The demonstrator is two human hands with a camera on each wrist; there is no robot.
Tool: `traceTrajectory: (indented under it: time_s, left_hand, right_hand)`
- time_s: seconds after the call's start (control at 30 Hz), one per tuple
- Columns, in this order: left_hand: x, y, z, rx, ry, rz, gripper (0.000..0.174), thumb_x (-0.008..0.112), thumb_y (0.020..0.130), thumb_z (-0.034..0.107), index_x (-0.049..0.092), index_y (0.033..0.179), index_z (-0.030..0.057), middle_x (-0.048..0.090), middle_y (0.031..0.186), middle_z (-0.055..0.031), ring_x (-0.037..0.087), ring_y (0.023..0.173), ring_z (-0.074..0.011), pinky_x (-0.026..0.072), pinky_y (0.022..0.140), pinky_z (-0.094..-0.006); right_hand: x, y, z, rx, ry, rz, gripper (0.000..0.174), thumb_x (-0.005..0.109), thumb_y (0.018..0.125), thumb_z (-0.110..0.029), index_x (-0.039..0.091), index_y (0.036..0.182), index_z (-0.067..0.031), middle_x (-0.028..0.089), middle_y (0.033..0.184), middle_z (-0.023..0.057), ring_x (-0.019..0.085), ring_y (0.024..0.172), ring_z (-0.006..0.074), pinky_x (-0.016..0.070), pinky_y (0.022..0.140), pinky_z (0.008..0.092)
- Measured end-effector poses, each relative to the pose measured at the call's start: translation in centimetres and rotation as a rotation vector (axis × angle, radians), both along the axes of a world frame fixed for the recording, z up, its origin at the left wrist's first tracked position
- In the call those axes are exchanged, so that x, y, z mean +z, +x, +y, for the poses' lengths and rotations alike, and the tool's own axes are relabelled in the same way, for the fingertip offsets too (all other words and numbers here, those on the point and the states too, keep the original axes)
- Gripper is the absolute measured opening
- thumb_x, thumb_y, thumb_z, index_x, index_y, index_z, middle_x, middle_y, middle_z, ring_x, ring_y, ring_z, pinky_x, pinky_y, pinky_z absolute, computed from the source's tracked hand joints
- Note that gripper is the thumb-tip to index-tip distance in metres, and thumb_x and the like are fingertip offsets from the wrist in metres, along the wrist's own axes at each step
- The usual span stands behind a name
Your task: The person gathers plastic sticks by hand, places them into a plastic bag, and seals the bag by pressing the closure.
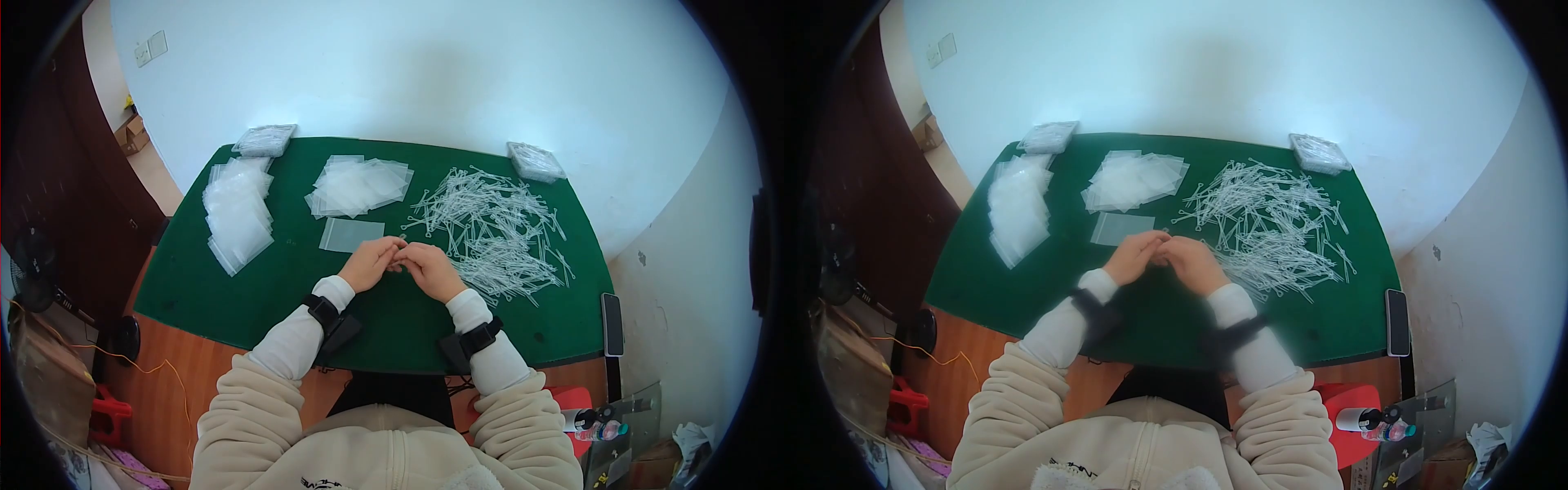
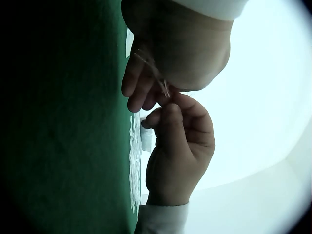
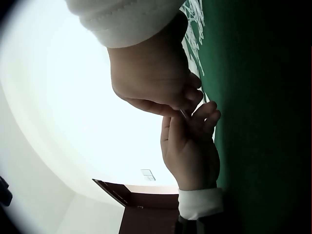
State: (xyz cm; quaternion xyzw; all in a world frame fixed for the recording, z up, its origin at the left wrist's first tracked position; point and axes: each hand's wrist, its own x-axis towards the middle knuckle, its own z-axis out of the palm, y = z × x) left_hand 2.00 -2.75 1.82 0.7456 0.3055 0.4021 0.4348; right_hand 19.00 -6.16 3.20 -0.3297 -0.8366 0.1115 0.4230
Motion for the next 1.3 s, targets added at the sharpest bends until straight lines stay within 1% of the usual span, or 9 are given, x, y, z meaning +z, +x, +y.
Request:
traceTrajectory:
  time_s: [0.07, 0.13, 0.2, 0.27, 0.4, 0.7, 0.87, 1.23, 1.3]
  left_hand:
    - [0.2, 0.13, -0.25, -0.133, -0.12, 0.019, 0.025, 0.035, 0.091, 0.013, 0.051, 0.104, -0.0028, 0.06, 0.08, -0.0089, 0.06, 0.064, -0.0144, 0.0474, 0.059, -0.0242]
    - [0.24, 0.13, -0.31, -0.152, -0.197, -0.002, 0.026, 0.035, 0.091, 0.014, 0.051, 0.104, -0.0022, 0.06, 0.08, -0.0086, 0.059, 0.062, -0.0136, 0.047, 0.058, -0.0237]
    - [0.25, 0.04, -0.36, -0.188, -0.352, -0.042, 0.027, 0.035, 0.092, 0.016, 0.052, 0.105, -0.0008, 0.06, 0.079, -0.008, 0.057, 0.057, -0.0121, 0.046, 0.055, -0.0228]
    - [0.09, -0.01, -0.17, -0.213, -0.385, -0.053, 0.027, 0.035, 0.092, 0.017, 0.052, 0.105, 0.0001, 0.06, 0.078, -0.0077, 0.056, 0.056, -0.0116, 0.0454, 0.054, -0.0224]
    - [0.01, -0.02, -0.02, -0.281, -0.449, -0.081, 0.027, 0.035, 0.092, 0.02, 0.052, 0.104, 0.0023, 0.058, 0.076, -0.0063, 0.054, 0.055, -0.0104, 0.0437, 0.053, -0.0212]
    - [-0.08, 0.03, -0.28, -0.396, -0.533, -0.118, 0.027, 0.037, 0.093, 0.024, 0.053, 0.1, 0.0039, 0.053, 0.071, -0.002, 0.05, 0.058, -0.0091, 0.0406, 0.055, -0.0189]
    - [-0.08, 0.04, -0.09, -0.446, -0.519, -0.127, 0.026, 0.038, 0.093, 0.024, 0.053, 0.099, 0.0042, 0.052, 0.071, -0.0016, 0.047, 0.056, -0.0086, 0.0381, 0.053, -0.019]
    - [-0.24, 0.25, -0.29, -0.415, -0.579, -0.234, 0.024, 0.039, 0.093, 0.022, 0.054, 0.097, 0.004, 0.046, 0.066, 0.0011, 0.037, 0.052, -0.0061, 0.0317, 0.048, -0.0191]
    - [0.02, 0.23, -0.36, -0.413, -0.6, -0.25, 0.024, 0.039, 0.093, 0.022, 0.054, 0.097, 0.0041, 0.045, 0.065, 0.0017, 0.036, 0.052, -0.0056, 0.0305, 0.048, -0.019]
  right_hand:
    - [-0.11, 0.03, -0.03, -0.058, -0.061, 0.069, 0.01, 0.056, 0.077, 0.0, 0.059, 0.086, -0.0028, 0.059, 0.075, 0.0081, 0.059, 0.067, 0.0217, 0.0465, 0.062, 0.0293]
    - [-0.21, 0.11, -0.05, -0.176, -0.182, 0.209, 0.009, 0.059, 0.076, 0.001, 0.059, 0.085, -0.0013, 0.061, 0.075, 0.0069, 0.06, 0.066, 0.0165, 0.0476, 0.06, 0.0262]
    - [-0.14, 0.11, -0.05, -0.19, -0.179, 0.25, 0.01, 0.061, 0.075, 0.0, 0.059, 0.085, -0.0007, 0.061, 0.075, 0.0069, 0.061, 0.066, 0.0149, 0.0479, 0.06, 0.0251]
    - [-0.04, 0.12, -0.01, -0.221, -0.17, 0.334, 0.013, 0.065, 0.073, 0.0, 0.059, 0.084, 0.0005, 0.063, 0.076, 0.007, 0.061, 0.066, 0.0117, 0.0486, 0.059, 0.023]
    - [-0.12, 0.15, -0.03, -0.246, -0.117, 0.349, 0.016, 0.067, 0.07, 0.001, 0.06, 0.084, 0.0002, 0.063, 0.076, 0.0068, 0.063, 0.068, 0.0133, 0.0494, 0.062, 0.0236]
    - [0.09, 0.12, -0.18, -0.264, -0.143, 0.38, 0.016, 0.066, 0.07, 0.001, 0.061, 0.086, 0.0002, 0.063, 0.076, 0.0065, 0.063, 0.068, 0.0136, 0.0498, 0.063, 0.0233]
    - [0.26, 0.19, -0.21, -0.237, -0.188, 0.449, 0.021, 0.068, 0.067, -0.003, 0.061, 0.087, 0.0, 0.062, 0.076, 0.0091, 0.063, 0.069, 0.0165, 0.0493, 0.063, 0.0258]
    - [-0.13, 0.42, 0.21, -0.16, -0.106, 0.357, 0.018, 0.065, 0.07, -0.002, 0.062, 0.088, -0.001, 0.062, 0.078, 0.0082, 0.062, 0.066, 0.018, 0.0491, 0.059, 0.0257]
    - [-0.11, 0.49, 0.25, -0.269, -0.143, 0.345, 0.015, 0.065, 0.071, -0.005, 0.063, 0.086, -0.003, 0.062, 0.079, 0.0076, 0.061, 0.069, 0.0203, 0.0483, 0.061, 0.0286]
